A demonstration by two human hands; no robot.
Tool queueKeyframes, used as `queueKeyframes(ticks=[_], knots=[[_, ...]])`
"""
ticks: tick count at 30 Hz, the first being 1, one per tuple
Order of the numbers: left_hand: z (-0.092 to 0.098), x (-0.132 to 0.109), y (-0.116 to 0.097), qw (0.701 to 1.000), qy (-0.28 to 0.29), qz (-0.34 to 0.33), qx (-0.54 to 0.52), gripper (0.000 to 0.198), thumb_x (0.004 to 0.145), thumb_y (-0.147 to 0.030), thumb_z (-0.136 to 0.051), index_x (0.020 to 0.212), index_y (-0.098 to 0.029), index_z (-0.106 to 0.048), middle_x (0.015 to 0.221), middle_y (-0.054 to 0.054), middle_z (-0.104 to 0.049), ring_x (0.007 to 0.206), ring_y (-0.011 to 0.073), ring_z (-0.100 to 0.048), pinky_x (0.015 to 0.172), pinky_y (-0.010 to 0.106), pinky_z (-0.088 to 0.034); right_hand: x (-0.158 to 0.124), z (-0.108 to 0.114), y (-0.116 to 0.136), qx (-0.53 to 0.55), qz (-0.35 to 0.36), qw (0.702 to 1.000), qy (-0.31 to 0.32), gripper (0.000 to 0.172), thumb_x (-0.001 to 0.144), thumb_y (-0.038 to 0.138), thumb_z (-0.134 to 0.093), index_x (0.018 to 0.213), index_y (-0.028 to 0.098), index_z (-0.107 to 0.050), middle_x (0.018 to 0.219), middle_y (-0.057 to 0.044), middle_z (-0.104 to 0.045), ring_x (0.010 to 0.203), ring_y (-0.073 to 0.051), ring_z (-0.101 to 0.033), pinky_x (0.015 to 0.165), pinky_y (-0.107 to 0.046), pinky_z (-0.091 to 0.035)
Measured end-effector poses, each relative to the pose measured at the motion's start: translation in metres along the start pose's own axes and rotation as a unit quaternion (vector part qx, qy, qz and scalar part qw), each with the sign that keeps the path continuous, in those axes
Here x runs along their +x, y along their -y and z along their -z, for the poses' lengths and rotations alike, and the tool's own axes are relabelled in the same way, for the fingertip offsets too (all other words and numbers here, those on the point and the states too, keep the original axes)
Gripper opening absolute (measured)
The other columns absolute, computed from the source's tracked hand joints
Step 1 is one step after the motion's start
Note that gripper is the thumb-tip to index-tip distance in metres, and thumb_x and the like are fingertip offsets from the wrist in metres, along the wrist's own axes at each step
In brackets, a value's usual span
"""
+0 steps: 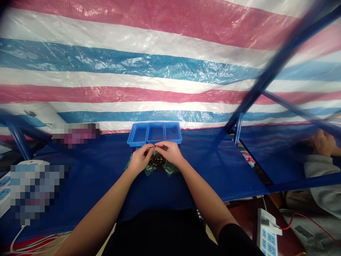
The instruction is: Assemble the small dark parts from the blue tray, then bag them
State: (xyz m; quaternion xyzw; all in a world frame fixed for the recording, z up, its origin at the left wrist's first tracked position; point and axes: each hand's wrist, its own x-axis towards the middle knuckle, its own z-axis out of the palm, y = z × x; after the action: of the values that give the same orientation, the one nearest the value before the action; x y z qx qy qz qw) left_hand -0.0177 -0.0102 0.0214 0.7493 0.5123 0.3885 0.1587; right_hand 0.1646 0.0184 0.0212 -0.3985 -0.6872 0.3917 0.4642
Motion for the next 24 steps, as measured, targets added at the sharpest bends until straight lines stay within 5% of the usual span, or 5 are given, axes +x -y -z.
queueKeyframes(ticks=[24], knots=[[-0.0012, 0.0009, 0.0051, 0.999, -0.033, -0.036, 0.022, 0.025, 0.095, -0.038, -0.047, 0.107, -0.024, -0.065, 0.076, -0.001, -0.069, 0.06, 0.0103, -0.06, 0.057, 0.02, -0.042, -0.0012, 0.0001, 0.0053, 0.002, -0.003, 1.0, 0.005, 0.03, 0.079, 0.041, -0.07, 0.101, 0.021, -0.074, 0.094, -0.006, -0.074, 0.08, -0.019, -0.07, 0.075, -0.031, -0.057]])
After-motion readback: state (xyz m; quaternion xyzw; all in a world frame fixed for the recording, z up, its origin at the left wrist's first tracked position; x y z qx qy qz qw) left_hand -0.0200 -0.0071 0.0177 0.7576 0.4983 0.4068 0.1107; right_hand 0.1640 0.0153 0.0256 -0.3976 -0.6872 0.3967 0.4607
